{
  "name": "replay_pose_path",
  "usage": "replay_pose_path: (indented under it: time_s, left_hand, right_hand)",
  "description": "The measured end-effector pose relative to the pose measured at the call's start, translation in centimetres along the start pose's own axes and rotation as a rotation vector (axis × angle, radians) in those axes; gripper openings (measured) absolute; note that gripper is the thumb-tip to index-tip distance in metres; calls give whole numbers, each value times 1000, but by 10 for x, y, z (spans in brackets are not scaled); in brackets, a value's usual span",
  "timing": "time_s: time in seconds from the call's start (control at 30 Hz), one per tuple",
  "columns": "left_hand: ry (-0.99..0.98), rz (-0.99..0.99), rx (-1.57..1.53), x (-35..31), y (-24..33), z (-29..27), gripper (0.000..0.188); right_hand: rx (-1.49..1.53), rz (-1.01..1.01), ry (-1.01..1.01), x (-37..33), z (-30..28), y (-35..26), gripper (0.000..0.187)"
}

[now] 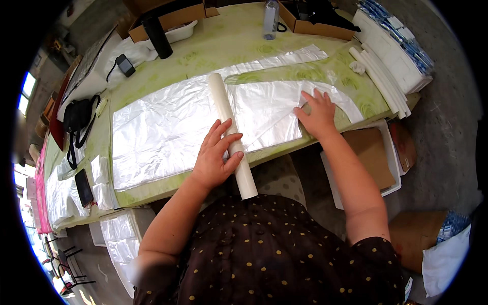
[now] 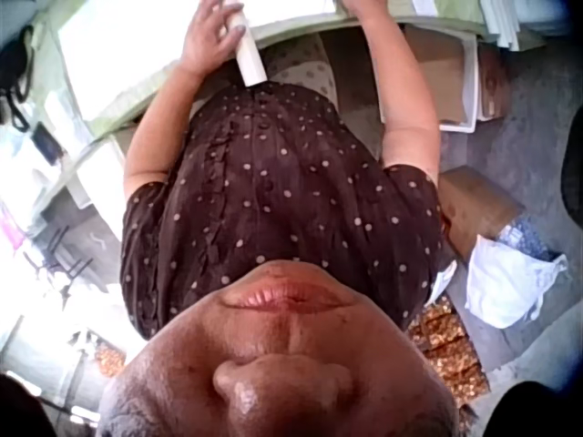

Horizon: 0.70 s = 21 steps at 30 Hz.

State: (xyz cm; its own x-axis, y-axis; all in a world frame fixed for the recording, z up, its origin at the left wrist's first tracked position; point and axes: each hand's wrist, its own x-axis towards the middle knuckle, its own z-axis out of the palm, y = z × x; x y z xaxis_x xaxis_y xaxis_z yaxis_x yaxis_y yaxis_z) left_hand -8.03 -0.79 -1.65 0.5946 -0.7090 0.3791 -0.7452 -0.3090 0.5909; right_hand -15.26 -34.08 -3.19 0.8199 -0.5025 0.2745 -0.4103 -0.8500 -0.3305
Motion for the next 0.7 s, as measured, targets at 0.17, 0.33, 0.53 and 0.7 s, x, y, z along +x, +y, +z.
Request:
replay_pose_path:
  time_s: [0.17,0.33,0.53,0.7]
  left_hand:
    - [31,-15,13,-3,3,-1,40]
    - [54,-20,-25,-2,2,0,39]
    - [286,7,-22,1,-3,1,59]
    - [426,-122,-539,45,26,-8,73]
  right_hand:
    - [-23,-45,14,-2,9,-6,51]
    - [29,-178,150,-6,11,6,50]
    - [431,-377,238,1,-28,-36,63]
    - [687,-806,62,-26,-78,-158,64]
